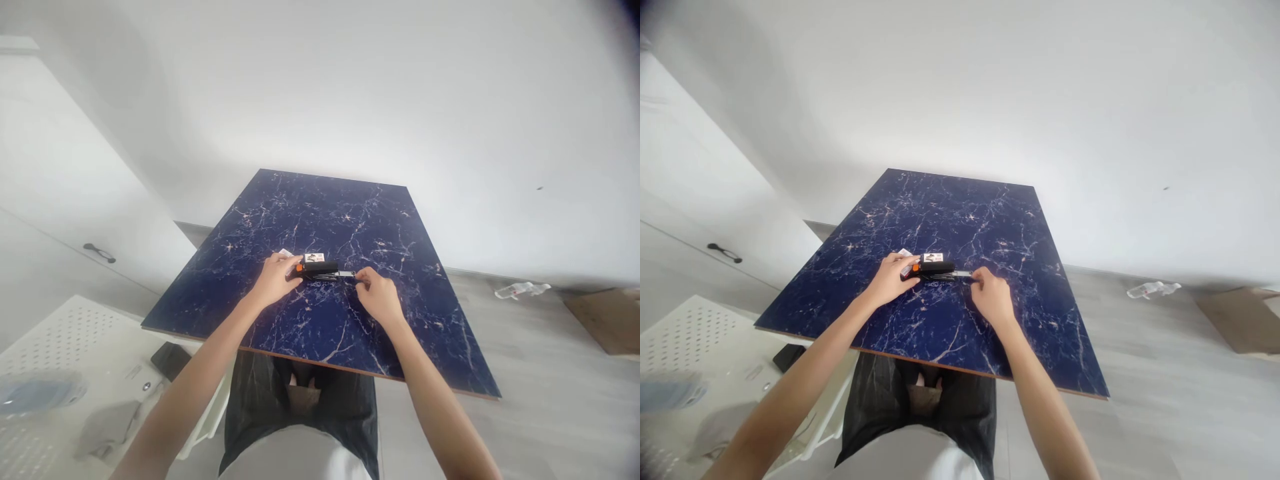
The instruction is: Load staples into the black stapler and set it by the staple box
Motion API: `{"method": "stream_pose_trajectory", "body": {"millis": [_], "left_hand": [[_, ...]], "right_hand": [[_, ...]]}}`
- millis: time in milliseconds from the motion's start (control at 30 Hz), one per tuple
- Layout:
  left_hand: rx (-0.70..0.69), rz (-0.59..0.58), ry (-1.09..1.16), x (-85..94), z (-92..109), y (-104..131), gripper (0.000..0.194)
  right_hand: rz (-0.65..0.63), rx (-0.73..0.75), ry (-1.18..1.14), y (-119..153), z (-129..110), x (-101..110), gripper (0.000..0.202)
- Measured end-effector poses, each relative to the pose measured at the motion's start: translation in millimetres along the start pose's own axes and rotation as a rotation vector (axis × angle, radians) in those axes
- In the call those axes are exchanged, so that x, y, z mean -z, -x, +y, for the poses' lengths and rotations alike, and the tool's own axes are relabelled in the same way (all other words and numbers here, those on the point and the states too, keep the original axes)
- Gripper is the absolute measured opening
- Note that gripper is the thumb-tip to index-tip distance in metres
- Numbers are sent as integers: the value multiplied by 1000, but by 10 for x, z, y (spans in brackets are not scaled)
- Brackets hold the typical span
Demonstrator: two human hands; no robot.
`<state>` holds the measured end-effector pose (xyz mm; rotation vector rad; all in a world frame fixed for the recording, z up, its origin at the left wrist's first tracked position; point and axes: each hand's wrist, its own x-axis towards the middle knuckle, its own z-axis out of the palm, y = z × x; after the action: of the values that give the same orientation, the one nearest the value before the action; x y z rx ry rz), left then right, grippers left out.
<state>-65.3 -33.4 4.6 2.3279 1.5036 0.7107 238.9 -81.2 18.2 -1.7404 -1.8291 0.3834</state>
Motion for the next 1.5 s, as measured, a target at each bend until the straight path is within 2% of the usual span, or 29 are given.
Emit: {"method": "stream_pose_trajectory", "body": {"millis": [200,367,633,700,800,867,933,1000,1033,1100,1133,1200,1267,1367,1500], "left_hand": [[11,-35,36,8,-7,-24,59],[11,-51,75,3,35,-42,55],[-9,-19,105,12,27,-80,63],[-15,0,89,-19,104,-57,63],[-59,14,50,-124,379,52,66],[-134,-2,27,-185,579,141,71],[-191,5,44,-178,664,191,71],[-190,33,68,-89,563,168,50],[-139,80,52,-25,450,132,42],[-13,146,-45,99,164,42,43],[23,135,-88,146,26,4,46],[12,16,-124,198,-173,-29,43],[-16,-62,-122,211,-244,-7,41],[-66,-146,-49,238,-211,44,49],[-88,-257,52,376,-206,16,55]], "right_hand": [[51,98,63,16,-131,-176,22],[19,119,12,20,-200,-289,27],[-21,161,-13,40,-300,-287,16],[-36,155,-55,32,-309,-300,15],[-71,152,-193,23,-317,-342,12],[-63,127,-277,28,-309,-364,17],[-44,70,-327,42,-286,-365,26],[-58,14,-346,61,-261,-344,36],[-72,1,-338,69,-253,-329,42],[-83,14,-300,82,-253,-299,50],[-76,32,-278,85,-261,-288,52],[-61,68,-248,89,-284,-277,52],[-62,81,-241,92,-302,-279,51],[-67,80,-241,95,-307,-289,50],[-73,68,-235,93,-293,-292,51]]}}
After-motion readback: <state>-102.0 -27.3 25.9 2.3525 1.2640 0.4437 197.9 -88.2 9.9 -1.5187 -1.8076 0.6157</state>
